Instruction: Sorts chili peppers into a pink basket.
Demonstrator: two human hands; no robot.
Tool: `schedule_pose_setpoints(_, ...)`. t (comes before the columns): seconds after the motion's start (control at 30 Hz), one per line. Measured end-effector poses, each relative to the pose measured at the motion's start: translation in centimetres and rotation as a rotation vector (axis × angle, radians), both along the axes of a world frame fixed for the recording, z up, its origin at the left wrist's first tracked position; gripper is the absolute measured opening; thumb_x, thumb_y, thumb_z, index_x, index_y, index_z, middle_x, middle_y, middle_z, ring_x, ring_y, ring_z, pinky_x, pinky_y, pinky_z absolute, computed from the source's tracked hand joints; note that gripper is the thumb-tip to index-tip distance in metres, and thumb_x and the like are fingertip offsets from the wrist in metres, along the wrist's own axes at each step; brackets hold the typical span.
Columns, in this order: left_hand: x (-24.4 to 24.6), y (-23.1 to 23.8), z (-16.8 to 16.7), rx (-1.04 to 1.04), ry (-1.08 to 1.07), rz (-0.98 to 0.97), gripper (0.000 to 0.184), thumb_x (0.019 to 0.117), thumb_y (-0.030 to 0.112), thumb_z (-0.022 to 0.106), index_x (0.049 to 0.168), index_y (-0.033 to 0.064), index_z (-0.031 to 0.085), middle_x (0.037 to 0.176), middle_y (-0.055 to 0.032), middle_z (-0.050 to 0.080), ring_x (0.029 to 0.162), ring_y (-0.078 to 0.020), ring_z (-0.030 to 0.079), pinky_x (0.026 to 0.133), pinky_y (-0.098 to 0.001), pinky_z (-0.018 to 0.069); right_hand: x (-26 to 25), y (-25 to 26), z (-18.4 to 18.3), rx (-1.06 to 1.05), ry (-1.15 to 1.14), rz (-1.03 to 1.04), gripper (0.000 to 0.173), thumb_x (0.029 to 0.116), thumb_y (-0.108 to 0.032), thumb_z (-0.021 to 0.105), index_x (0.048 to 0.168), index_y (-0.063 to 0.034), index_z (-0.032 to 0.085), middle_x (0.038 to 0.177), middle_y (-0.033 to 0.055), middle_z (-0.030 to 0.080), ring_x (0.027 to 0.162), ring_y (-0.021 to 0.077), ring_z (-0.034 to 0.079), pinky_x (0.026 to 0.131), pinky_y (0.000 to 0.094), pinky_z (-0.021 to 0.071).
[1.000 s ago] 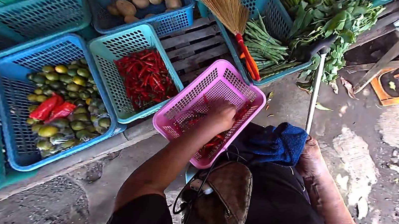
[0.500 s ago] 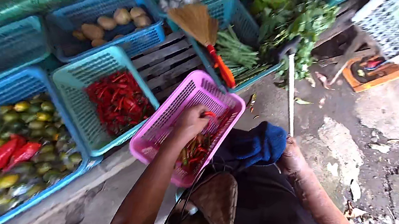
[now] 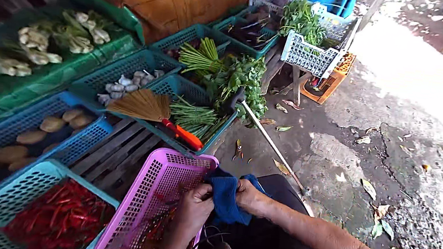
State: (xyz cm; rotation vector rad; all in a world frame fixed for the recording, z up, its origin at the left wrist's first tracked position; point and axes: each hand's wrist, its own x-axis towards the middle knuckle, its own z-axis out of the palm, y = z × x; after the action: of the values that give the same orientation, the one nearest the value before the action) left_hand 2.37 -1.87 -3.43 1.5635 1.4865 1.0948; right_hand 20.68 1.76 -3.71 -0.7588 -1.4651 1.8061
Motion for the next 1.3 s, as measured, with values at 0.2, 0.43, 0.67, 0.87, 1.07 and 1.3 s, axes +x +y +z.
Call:
schedule_pose_setpoints(0.2,0.7,-1.0,0.1,0.023,-0.164,0.059,0.01,0.0798,0.001,0.077,0.089,0.0032,0.074,0.082,0.0033,0.076,0.072,-0.0008,0.071,0.07,-0.0198,0.0617,1.0,0.0,-0.3,0.019,0.009,-0.032,0.018,0.0947,0.002,0.057,0.083,-0.0089,0.065,0.074,-0.009,0.066,0.071,-0.004,0.061,0.067,0.0193,0.0519)
schedule_pose_setpoints(0.43,0.0,-1.6,0.5,0.011,-0.282,0.086,0.015,0.0815,-0.006,0.074,0.094,0.0011,0.072,0.083,-0.0001,0.077,0.068,-0.0084,0.073,0.066,-0.0249,0.0638,1.0,0.1,-0.8,-0.054,0.051,-0.107,0.02,0.0939,0.003,0.059,0.081,-0.0115,0.065,0.072,-0.0096,0.066,0.069,-0.0031,0.062,0.066,0.02,0.0521)
schedule_pose_setpoints(0.67,-5.6,-2.5,3.4,0.021,-0.015,0.438,0.02,0.0896,0.004,0.071,0.105,-0.0068,0.067,0.091,-0.0054,0.072,0.076,-0.0084,0.071,0.074,-0.0283,0.062,3.7,-0.1,-0.5,-0.13,0.069,-0.209,0.017,0.0944,0.002,0.058,0.092,-0.0108,0.069,0.083,-0.0063,0.073,0.079,0.0023,0.068,0.075,0.0261,0.0588)
schedule_pose_setpoints(0.87,-14.6,-3.6,2.8,0.025,0.097,0.795,0.026,0.0964,0.008,0.068,0.118,-0.0051,0.065,0.104,-0.0125,0.071,0.087,-0.0122,0.072,0.083,-0.0319,0.062,5.1,0.6,-2.1,-0.276,0.14,-0.309,0.014,0.0909,0.001,0.063,0.089,-0.0119,0.069,0.081,0.0003,0.074,0.076,0.0085,0.07,0.073,0.0305,0.0609)
schedule_pose_setpoints(1.07,-14.9,-3.4,2.8,-0.134,0.436,0.683,0.032,0.1003,0.009,0.06,0.128,-0.0069,0.064,0.139,-0.0284,0.058,0.13,-0.04,0.056,0.109,-0.0557,0.0449,4.6,0.6,-1.4,-0.292,0.122,-0.329,0.016,0.0918,0.001,0.061,0.089,-0.0122,0.069,0.081,0.0005,0.074,0.076,0.0083,0.071,0.074,0.0293,0.0615)
schedule_pose_setpoints(1.3,-8.9,0.5,0.3,-0.377,0.637,-0.005,0.019,0.1005,0.006,0.058,0.11,0.0015,0.074,0.116,-0.0204,0.069,0.113,-0.0382,0.065,0.1,-0.0588,0.0504,4.0,0.3,-1.1,-0.271,0.125,-0.286,0.016,0.0901,0.001,0.064,0.087,-0.013,0.07,0.081,0.0003,0.075,0.076,0.0076,0.071,0.074,0.0284,0.0613)
